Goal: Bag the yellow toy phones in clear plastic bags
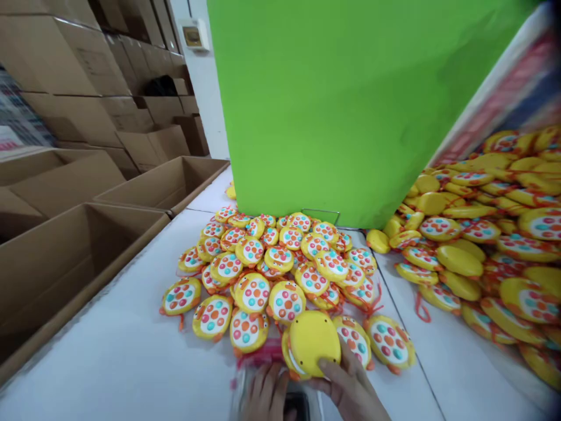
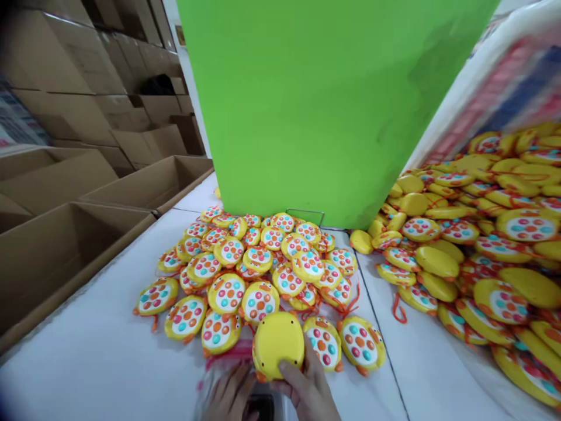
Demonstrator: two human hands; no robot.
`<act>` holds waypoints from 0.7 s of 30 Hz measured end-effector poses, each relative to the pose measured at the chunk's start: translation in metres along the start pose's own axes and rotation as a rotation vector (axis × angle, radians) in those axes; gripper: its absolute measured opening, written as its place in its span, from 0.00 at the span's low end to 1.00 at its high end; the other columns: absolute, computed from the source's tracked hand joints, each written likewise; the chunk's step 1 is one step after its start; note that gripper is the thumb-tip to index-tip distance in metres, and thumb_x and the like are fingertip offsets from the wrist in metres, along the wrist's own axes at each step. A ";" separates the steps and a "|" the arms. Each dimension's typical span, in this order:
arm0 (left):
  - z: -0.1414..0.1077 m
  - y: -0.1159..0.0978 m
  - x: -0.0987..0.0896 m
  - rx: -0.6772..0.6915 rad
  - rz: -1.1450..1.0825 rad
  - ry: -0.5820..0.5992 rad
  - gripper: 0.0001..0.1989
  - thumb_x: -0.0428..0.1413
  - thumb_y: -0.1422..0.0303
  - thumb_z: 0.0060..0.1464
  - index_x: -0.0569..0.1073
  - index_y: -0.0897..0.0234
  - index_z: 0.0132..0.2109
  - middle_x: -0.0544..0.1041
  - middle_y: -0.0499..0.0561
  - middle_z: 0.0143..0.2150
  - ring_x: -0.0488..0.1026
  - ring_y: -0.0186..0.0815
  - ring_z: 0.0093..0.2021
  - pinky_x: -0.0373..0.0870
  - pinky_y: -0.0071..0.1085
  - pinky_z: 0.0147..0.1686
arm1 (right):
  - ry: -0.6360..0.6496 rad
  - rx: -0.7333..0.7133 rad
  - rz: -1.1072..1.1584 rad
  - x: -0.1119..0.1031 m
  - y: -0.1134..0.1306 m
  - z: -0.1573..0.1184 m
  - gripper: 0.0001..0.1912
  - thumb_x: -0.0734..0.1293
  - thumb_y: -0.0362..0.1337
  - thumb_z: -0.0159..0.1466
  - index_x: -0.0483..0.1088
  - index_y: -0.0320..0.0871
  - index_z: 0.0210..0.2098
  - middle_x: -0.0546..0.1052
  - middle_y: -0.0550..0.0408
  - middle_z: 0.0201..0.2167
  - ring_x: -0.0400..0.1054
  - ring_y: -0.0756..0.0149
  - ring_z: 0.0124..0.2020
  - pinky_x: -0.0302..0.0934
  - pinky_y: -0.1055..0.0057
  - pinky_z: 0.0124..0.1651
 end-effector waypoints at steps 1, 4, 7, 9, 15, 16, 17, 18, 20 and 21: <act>0.004 0.001 -0.001 -0.019 -0.040 0.016 0.18 0.42 0.61 0.60 0.72 0.66 0.43 0.79 0.55 0.38 0.75 0.39 0.37 0.74 0.32 0.32 | -0.023 0.014 0.014 -0.007 -0.005 -0.003 0.45 0.76 0.37 0.47 0.52 0.52 0.59 0.74 0.51 0.45 0.71 0.60 0.37 0.69 0.65 0.32; 0.011 0.003 -0.009 -0.051 -0.153 0.094 0.16 0.39 0.71 0.61 0.71 0.67 0.44 0.77 0.55 0.37 0.74 0.37 0.36 0.74 0.31 0.34 | -0.045 0.053 0.021 -0.025 -0.021 -0.011 0.46 0.76 0.37 0.47 0.50 0.55 0.60 0.72 0.52 0.48 0.71 0.60 0.38 0.69 0.63 0.34; 0.011 -0.001 -0.017 -0.037 -0.228 0.143 0.16 0.38 0.72 0.61 0.71 0.67 0.43 0.74 0.54 0.34 0.72 0.35 0.33 0.74 0.29 0.32 | -0.084 0.004 0.008 -0.032 -0.027 -0.020 0.44 0.75 0.39 0.48 0.53 0.53 0.59 0.72 0.51 0.48 0.70 0.58 0.39 0.69 0.63 0.35; 0.008 -0.004 -0.020 -0.021 -0.266 0.152 0.15 0.39 0.73 0.60 0.71 0.66 0.40 0.73 0.53 0.32 0.71 0.35 0.31 0.73 0.29 0.30 | -0.091 -0.035 -0.022 -0.030 -0.024 -0.024 0.41 0.74 0.41 0.49 0.54 0.51 0.59 0.72 0.50 0.48 0.70 0.58 0.40 0.69 0.64 0.35; -0.009 -0.011 -0.022 -0.001 -0.298 0.109 0.11 0.45 0.75 0.56 0.71 0.66 0.38 0.75 0.55 0.37 0.71 0.38 0.37 0.74 0.33 0.35 | -0.039 -0.061 -0.306 -0.018 -0.016 -0.027 0.40 0.69 0.47 0.54 0.50 0.49 0.61 0.63 0.48 0.58 0.63 0.52 0.52 0.66 0.58 0.45; -0.011 -0.012 -0.021 -0.006 -0.301 0.095 0.11 0.45 0.75 0.56 0.72 0.65 0.37 0.75 0.55 0.37 0.71 0.38 0.37 0.74 0.32 0.34 | -0.026 -0.104 -0.409 -0.017 -0.016 -0.025 0.39 0.68 0.47 0.56 0.49 0.49 0.62 0.62 0.48 0.59 0.61 0.52 0.54 0.63 0.57 0.50; -0.013 -0.013 -0.021 -0.016 -0.303 0.081 0.11 0.45 0.74 0.56 0.72 0.65 0.36 0.75 0.53 0.36 0.71 0.37 0.36 0.74 0.31 0.34 | -0.018 -0.166 -0.525 -0.016 -0.017 -0.022 0.37 0.66 0.47 0.57 0.49 0.48 0.62 0.62 0.48 0.59 0.59 0.52 0.56 0.60 0.56 0.54; -0.014 -0.014 -0.020 -0.031 -0.304 0.066 0.11 0.45 0.74 0.57 0.71 0.64 0.34 0.75 0.52 0.35 0.71 0.36 0.37 0.74 0.31 0.34 | -0.007 -0.247 -0.648 -0.014 -0.016 -0.017 0.35 0.65 0.47 0.58 0.50 0.47 0.61 0.62 0.48 0.59 0.56 0.53 0.58 0.56 0.56 0.57; -0.015 -0.016 -0.018 -0.067 -0.297 0.042 0.11 0.45 0.72 0.57 0.70 0.63 0.30 0.75 0.52 0.38 0.70 0.39 0.41 0.74 0.34 0.37 | 0.031 -0.414 -0.861 -0.008 -0.013 -0.005 0.32 0.63 0.45 0.60 0.52 0.45 0.60 0.62 0.48 0.59 0.53 0.53 0.61 0.51 0.55 0.60; -0.014 -0.016 -0.017 -0.089 -0.279 0.053 0.11 0.45 0.71 0.56 0.70 0.63 0.29 0.75 0.53 0.41 0.69 0.41 0.45 0.74 0.37 0.39 | 0.043 -0.480 -0.927 -0.003 -0.010 0.002 0.30 0.62 0.45 0.60 0.53 0.45 0.60 0.62 0.48 0.59 0.52 0.53 0.61 0.51 0.55 0.60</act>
Point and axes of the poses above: each hand's wrist, its own z-axis towards the middle knuckle, its own x-axis out of the palm, y = z × x, the point moved 4 cm from there along z, towards the middle knuckle
